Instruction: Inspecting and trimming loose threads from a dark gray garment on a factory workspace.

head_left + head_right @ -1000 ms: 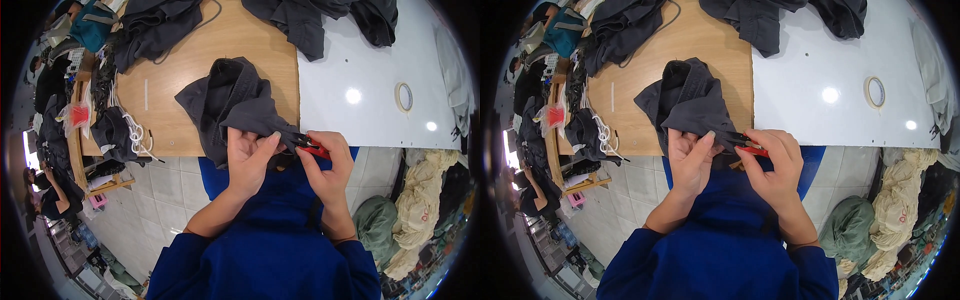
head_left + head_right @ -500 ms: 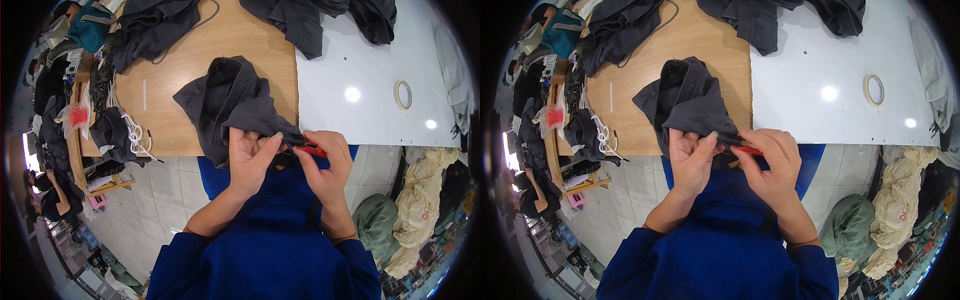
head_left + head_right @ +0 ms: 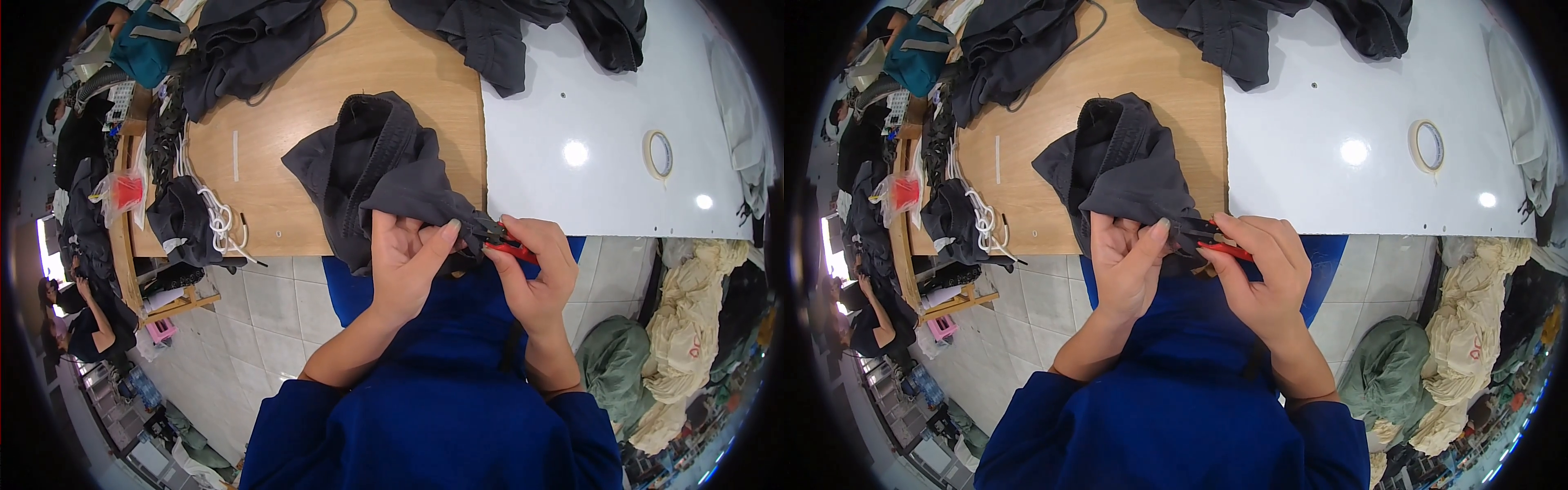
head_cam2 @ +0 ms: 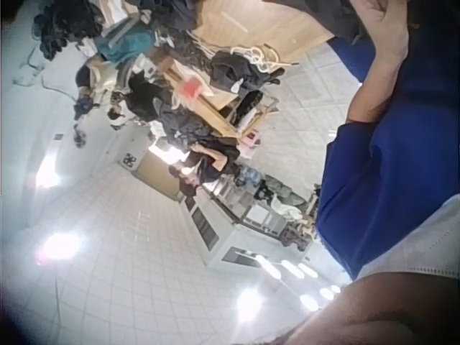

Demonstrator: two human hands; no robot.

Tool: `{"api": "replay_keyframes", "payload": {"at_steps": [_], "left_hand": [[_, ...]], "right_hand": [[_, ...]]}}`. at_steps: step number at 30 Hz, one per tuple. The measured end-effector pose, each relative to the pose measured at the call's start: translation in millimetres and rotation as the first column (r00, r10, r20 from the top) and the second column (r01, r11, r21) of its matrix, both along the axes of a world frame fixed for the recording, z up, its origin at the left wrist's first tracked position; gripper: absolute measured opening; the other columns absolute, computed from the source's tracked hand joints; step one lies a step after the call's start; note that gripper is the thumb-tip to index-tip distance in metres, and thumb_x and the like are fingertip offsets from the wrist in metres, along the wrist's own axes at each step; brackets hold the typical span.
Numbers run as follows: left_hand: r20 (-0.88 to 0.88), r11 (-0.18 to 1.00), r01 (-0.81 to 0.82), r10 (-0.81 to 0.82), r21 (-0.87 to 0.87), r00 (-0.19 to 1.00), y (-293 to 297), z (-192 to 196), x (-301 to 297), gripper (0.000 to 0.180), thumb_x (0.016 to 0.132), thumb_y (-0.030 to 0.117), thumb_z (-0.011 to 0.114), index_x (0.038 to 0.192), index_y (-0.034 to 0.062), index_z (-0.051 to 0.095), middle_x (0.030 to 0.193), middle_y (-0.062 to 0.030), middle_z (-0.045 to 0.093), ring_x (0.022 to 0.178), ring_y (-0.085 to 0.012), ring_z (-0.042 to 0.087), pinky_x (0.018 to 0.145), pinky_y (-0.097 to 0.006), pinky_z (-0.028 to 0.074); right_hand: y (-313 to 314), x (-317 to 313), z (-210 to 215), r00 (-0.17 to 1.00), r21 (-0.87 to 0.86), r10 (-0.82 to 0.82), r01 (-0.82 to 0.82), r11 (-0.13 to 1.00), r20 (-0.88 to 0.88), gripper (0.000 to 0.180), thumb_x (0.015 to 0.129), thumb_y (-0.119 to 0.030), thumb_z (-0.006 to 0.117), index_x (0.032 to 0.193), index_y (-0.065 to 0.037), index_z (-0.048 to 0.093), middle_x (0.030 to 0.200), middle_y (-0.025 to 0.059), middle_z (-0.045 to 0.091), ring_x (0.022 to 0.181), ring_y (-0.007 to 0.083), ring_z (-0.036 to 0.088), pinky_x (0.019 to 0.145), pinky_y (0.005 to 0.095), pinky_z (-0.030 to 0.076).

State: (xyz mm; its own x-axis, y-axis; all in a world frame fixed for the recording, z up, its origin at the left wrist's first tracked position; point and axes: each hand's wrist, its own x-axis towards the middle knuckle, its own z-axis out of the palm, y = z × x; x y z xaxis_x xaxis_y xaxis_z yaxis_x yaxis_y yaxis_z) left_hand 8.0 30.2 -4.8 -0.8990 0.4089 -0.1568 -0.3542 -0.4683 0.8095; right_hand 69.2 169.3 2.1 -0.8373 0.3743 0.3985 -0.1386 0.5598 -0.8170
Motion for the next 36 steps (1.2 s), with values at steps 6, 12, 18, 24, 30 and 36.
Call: {"api": "replay_keyframes", "payload": {"at_steps": [6, 12, 18, 24, 30, 36], "left_hand": [[0.021, 0.998, -0.049, 0.048, 0.033, 0.999, 4, 1, 1, 0.048, 0.084, -0.008, 0.052, 0.126, 0.0021, 0.029, 0.113, -0.0158, 0.051, 0.095, -0.0180, 0.058, 0.080, -0.029, 0.051], [-0.037, 1.000, 0.008, -0.008, -0.003, 0.999, 1, -1, -1, 0.049, 0.085, -0.007, 0.049, 0.127, 0.0038, 0.027, 0.121, -0.0169, 0.046, 0.107, -0.0225, 0.053, 0.086, -0.036, 0.050], [0.003, 1.000, -0.009, 0.009, -0.006, 1.000, 2, 2, -2, 0.048, 0.085, -0.007, 0.050, 0.126, 0.0030, 0.028, 0.117, -0.0158, 0.049, 0.101, -0.0206, 0.056, 0.083, -0.034, 0.051], [0.174, 0.997, 0.003, -0.016, 0.075, 0.985, 2, 1, -2, 0.046, 0.086, -0.005, 0.052, 0.126, 0.0061, 0.032, 0.114, -0.0118, 0.052, 0.098, -0.0177, 0.057, 0.080, -0.030, 0.051], [0.361, 0.984, -0.002, -0.063, 0.179, 0.930, -4, 0, -16, 0.036, 0.094, 0.009, 0.043, 0.129, 0.0095, 0.035, 0.119, -0.0071, 0.051, 0.102, -0.0168, 0.056, 0.085, -0.032, 0.048], [0.393, 0.979, -0.009, -0.074, 0.206, 0.916, -11, 0, -24, 0.035, 0.099, 0.025, 0.031, 0.132, 0.0153, 0.031, 0.122, -0.0078, 0.049, 0.107, -0.0187, 0.053, 0.089, -0.036, 0.047]], "right_hand": [[1, -2, 0, 1.000, 0.059, 0.003, -0.002, 0.998, -0.018, 0.032, 0.061, -0.002, 0.076, 0.091, -0.003, 0.066, 0.079, 0.0083, 0.064, 0.065, 0.0191, 0.057, 0.058, 0.0254, 0.043], [2, -1, 1, 1.000, 0.092, -0.001, 0.002, 0.996, -0.010, 0.030, 0.061, -0.002, 0.076, 0.090, -0.003, 0.067, 0.078, 0.0083, 0.064, 0.064, 0.0185, 0.056, 0.058, 0.0255, 0.043], [-4, 1, -3, 0.996, -0.169, -0.081, 0.072, 0.983, -0.047, 0.034, 0.062, 0.001, 0.074, 0.094, -0.003, 0.065, 0.075, 0.0076, 0.062, 0.065, 0.0181, 0.055, 0.057, 0.0236, 0.042], [-10, -5, 9, 0.999, -0.216, -0.017, 0.026, 0.976, 0.045, 0.034, 0.063, 0.002, 0.072, 0.095, -0.004, 0.065, 0.064, 0.0056, 0.055, 0.055, 0.0171, 0.050, 0.050, 0.0235, 0.040], [-16, -5, -11, 0.938, 0.159, 0.314, -0.291, 0.943, -0.145, 0.022, 0.057, -0.009, 0.070, 0.078, -0.011, 0.066, 0.053, 0.0010, 0.043, 0.044, 0.0155, 0.043, 0.040, 0.0268, 0.031], [-17, 10, -24, 0.958, -0.214, 0.234, -0.267, 0.940, -0.165, 0.021, 0.064, -0.007, 0.074, 0.083, -0.007, 0.066, 0.052, 0.0008, 0.043, 0.044, 0.0147, 0.043, 0.042, 0.0246, 0.034]]}}
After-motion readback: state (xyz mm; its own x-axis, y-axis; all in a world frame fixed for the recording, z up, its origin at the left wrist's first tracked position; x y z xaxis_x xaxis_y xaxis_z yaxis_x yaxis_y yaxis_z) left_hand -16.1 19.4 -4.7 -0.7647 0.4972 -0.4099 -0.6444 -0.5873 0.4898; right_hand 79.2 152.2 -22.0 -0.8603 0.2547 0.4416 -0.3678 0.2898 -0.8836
